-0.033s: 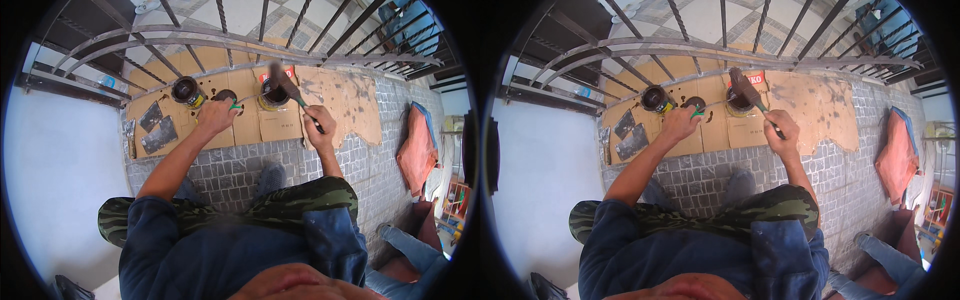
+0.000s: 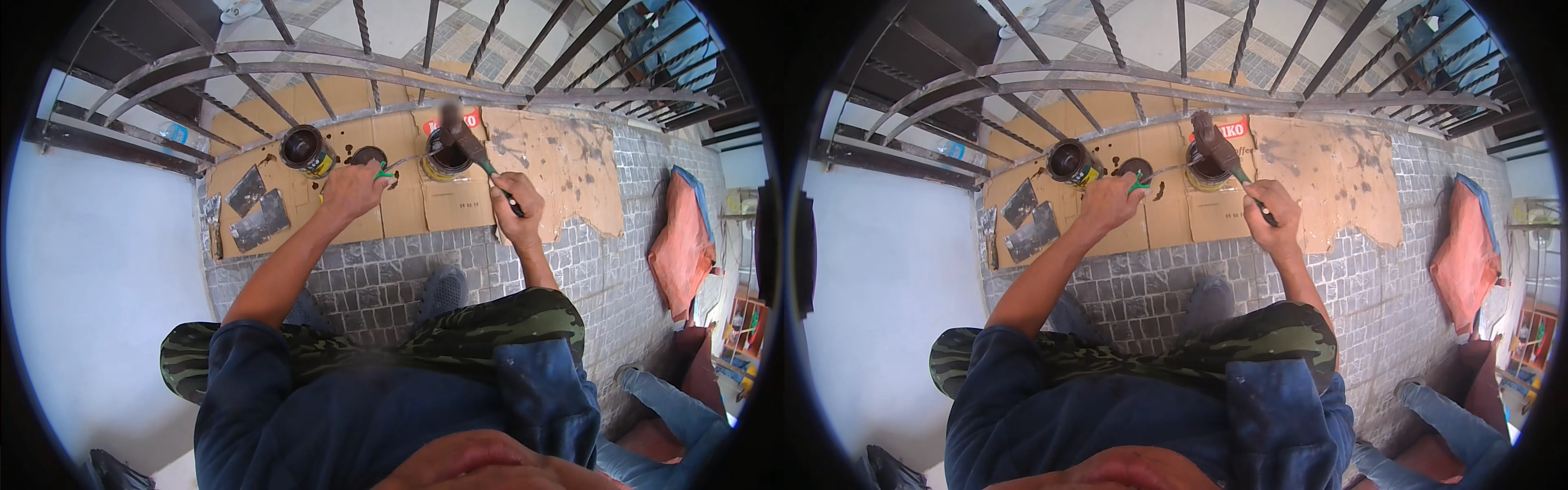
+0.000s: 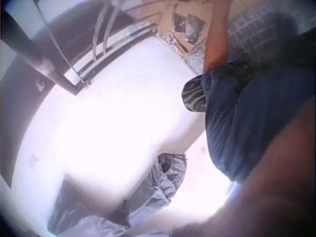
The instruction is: The person sits on the floor and uses a green-handled tool to stir dark paint in a yellow can. They then transfer some of the paint into a smaller container using the same tool.
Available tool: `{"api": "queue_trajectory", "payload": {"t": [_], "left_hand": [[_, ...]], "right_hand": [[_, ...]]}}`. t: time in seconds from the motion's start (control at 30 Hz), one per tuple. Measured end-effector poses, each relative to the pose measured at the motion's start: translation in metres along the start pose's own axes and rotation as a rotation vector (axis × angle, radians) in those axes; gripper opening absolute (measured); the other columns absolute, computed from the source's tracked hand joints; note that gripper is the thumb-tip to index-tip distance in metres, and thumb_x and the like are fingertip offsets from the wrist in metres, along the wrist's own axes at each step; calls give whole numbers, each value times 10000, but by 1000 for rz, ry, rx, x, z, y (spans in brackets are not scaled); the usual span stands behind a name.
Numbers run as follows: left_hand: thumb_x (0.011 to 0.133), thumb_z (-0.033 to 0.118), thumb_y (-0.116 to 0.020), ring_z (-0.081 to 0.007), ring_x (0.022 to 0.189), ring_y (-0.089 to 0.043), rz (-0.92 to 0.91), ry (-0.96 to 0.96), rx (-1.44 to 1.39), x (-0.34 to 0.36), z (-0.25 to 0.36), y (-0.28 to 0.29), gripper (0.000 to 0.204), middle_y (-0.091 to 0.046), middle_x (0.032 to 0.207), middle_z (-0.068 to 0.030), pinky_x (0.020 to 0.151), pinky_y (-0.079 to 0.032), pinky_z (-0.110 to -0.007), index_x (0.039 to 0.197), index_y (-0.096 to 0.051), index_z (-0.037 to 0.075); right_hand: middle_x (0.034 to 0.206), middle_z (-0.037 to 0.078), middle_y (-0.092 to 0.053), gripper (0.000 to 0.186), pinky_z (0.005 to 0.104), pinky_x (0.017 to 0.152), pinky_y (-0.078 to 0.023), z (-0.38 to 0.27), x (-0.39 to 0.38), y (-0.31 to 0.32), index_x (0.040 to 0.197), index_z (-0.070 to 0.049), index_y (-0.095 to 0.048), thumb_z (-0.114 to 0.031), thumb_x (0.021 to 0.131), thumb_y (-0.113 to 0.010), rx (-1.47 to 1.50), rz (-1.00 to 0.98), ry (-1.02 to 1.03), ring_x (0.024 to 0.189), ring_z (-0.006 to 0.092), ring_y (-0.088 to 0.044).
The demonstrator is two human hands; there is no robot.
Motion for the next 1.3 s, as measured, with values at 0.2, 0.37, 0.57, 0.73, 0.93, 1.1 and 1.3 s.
{"api": "queue_trajectory", "payload": {"t": [0.2, 0.37, 0.57, 0.73, 0.93, 1.1, 1.3], "left_hand": [[933, 442, -646, -397, 680, -681, 14, 2, 6, 6, -3, 1, 398, -666, 695, -188, 606, -524, -505, 903, -616, 46], [932, 436, -651, -394, 673, -680, 0, 4, 16, 7, -2, 1, 399, -667, 693, -189, 606, -527, -499, 901, -617, 39], [928, 429, -656, -392, 690, -685, -7, 18, 29, 8, 0, 3, 396, -673, 709, -193, 610, -526, -505, 901, -619, 36], [929, 421, -652, -397, 700, -685, -15, 29, 21, 8, 0, 4, 380, -670, 709, -197, 615, -526, -509, 901, -616, 44], [931, 408, -648, -399, 693, -681, 3, 3, 12, 7, 5, 6, 366, -671, 718, -197, 615, -528, -507, 904, -613, 44], [937, 413, -644, -381, 683, -686, -17, 11, 59, 8, 4, 3, 364, -674, 702, -182, 613, -532, -495, 918, -624, 49], [933, 413, -653, -392, 687, -679, 14, 2, 31, 6, 3, 4, 379, -663, 695, -187, 608, -524, -500, 890, -607, 39]], "right_hand": [[904, 160, -692, 164, 334, 720, -543, 29, -6, -21, 977, 33, -716, 41, 816, -686, -44, -63, -104, 817, 269, -693], [879, 160, -680, 150, 350, 700, -536, 40, -8, -23, 966, 33, -719, 25, 822, -677, -71, -112, -157, 773, 285, -678], [859, 167, -687, 127, 342, 742, -540, 52, -9, -16, 955, 38, -724, 0, 845, -673, -98, -180, -205, 808, 276, -695], [837, 146, -691, 130, 319, 720, -517, 57, -7, -5, 934, 47, -726, -3, 831, -665, -75, -259, -301, 776, 235, -681], [821, 105, -701, 133, 300, 710, -498, 33, 6, 39, 917, 55, -721, 17, 802, -666, 141, 53, -276, 775, 191, -661], [852, 143, -704, 142, 327, 747, -516, 15, 18, 21, 936, 59, -714, 44, 806, -659, 137, 41, -108, 814, 251, -677], [826, 138, -684, 131, 314, 676, -514, 30, 11, -9, 938, 38, -727, 14, 819, -678, 65, -23, -96, 746, 236, -672]]}}
Point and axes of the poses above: each hand's wrist, its own x-axis towards the middle knuckle, its own y-axis out of the back of the hand, z = x × y, the point moved 10 cm from there along x, towards the middle knuckle
